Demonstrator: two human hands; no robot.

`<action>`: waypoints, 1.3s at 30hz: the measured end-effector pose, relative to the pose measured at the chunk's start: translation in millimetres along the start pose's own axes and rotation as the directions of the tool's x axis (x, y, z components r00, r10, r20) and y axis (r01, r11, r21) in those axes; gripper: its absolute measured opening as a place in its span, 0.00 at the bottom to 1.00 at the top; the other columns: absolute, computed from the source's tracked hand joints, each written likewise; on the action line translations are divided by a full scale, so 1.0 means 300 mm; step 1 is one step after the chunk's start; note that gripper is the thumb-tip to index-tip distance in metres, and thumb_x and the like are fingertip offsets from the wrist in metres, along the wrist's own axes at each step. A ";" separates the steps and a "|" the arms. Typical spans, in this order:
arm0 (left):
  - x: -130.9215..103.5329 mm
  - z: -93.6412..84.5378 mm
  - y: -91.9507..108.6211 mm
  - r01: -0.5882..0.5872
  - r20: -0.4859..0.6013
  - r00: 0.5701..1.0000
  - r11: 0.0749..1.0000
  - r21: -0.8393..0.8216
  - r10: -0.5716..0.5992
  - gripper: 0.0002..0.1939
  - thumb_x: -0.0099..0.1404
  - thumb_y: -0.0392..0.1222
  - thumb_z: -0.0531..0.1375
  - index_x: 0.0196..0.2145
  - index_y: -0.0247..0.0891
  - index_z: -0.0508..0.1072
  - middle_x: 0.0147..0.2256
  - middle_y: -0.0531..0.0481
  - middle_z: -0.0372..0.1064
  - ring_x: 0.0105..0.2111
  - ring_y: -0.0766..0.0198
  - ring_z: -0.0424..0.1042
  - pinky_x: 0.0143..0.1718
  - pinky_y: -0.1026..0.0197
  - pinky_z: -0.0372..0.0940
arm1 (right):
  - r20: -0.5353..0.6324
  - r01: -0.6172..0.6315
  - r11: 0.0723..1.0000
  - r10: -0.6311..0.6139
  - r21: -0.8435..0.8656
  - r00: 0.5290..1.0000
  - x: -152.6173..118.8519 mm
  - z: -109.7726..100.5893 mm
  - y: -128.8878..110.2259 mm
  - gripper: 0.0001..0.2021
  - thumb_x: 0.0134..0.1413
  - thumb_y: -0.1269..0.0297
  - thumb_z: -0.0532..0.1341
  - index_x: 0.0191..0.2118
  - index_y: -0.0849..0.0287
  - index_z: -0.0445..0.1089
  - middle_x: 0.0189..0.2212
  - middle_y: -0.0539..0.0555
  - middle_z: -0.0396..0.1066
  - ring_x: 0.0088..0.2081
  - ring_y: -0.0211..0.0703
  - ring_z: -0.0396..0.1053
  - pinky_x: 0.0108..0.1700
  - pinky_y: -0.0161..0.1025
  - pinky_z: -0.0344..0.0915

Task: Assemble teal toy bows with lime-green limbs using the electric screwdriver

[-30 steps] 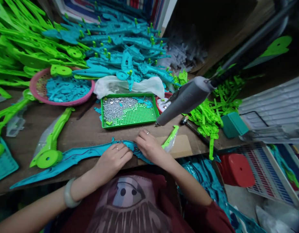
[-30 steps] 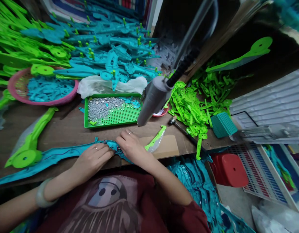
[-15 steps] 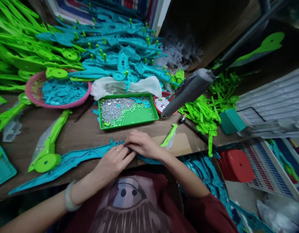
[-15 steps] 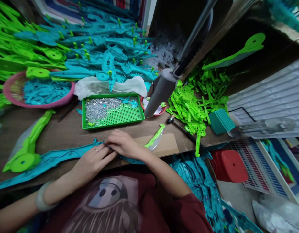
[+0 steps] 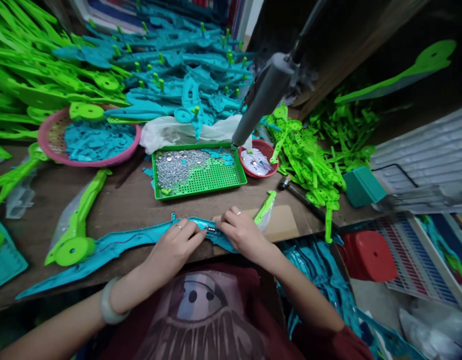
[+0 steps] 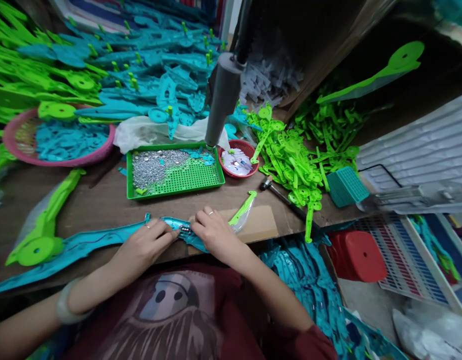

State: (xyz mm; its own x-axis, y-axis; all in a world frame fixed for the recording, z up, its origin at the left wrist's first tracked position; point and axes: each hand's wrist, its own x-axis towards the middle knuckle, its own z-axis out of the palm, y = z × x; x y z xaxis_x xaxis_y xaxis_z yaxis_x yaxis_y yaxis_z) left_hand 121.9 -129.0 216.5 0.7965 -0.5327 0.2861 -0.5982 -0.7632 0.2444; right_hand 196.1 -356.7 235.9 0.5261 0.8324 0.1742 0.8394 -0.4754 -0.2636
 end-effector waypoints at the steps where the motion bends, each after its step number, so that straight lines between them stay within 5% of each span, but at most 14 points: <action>1: 0.002 -0.002 0.000 -0.007 -0.003 1.000 1.000 0.014 0.007 0.10 0.71 0.30 0.55 0.46 0.35 0.72 0.36 0.47 0.67 0.37 0.57 0.65 0.41 0.55 0.66 | 0.009 -0.005 1.000 0.005 -0.017 1.000 -0.002 0.001 -0.006 0.10 0.69 0.71 0.54 0.40 0.63 0.73 0.35 0.57 0.66 0.39 0.48 0.55 0.37 0.42 0.54; 12: 0.034 -0.009 0.020 0.050 0.078 0.995 0.993 0.106 -0.059 0.03 0.69 0.34 0.60 0.36 0.35 0.74 0.33 0.46 0.64 0.35 0.54 0.63 0.35 0.55 0.64 | 0.153 -0.093 0.994 0.102 -0.063 0.983 0.019 -0.035 -0.039 0.07 0.66 0.69 0.58 0.43 0.62 0.74 0.37 0.58 0.66 0.41 0.49 0.57 0.37 0.42 0.52; 20: 0.045 -0.013 0.028 0.000 0.016 1.000 0.998 0.058 -0.001 0.03 0.68 0.30 0.60 0.35 0.31 0.73 0.37 0.43 0.68 0.37 0.55 0.64 0.36 0.55 0.63 | 0.054 -0.255 0.964 0.252 0.070 0.966 -0.057 -0.027 -0.080 0.10 0.69 0.70 0.55 0.40 0.61 0.73 0.34 0.55 0.69 0.40 0.47 0.59 0.41 0.43 0.53; 28: 0.050 -0.016 0.021 -0.030 -0.052 0.998 0.996 0.086 0.034 0.06 0.70 0.33 0.59 0.35 0.33 0.74 0.39 0.47 0.74 0.38 0.55 0.66 0.38 0.53 0.59 | -0.165 -0.234 0.962 0.210 -0.144 0.964 -0.101 0.032 -0.143 0.13 0.69 0.71 0.52 0.43 0.63 0.74 0.34 0.57 0.70 0.39 0.48 0.58 0.47 0.47 0.53; 39: 0.047 -0.007 0.016 -0.011 -0.029 0.999 0.998 0.057 0.013 0.04 0.67 0.33 0.63 0.32 0.34 0.73 0.35 0.48 0.72 0.37 0.54 0.65 0.37 0.52 0.57 | -0.024 -0.226 0.919 0.230 -0.324 0.973 -0.078 0.004 -0.177 0.07 0.63 0.72 0.59 0.42 0.64 0.75 0.35 0.58 0.68 0.40 0.51 0.58 0.45 0.47 0.56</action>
State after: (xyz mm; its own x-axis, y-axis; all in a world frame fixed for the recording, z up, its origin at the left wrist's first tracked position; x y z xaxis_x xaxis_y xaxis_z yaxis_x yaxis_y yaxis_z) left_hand 130.1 -139.4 223.8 0.7858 -0.5314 0.3163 -0.6011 -0.7767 0.1885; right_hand 139.1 -350.7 244.6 0.7084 0.6934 0.1320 0.6967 -0.7168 0.0262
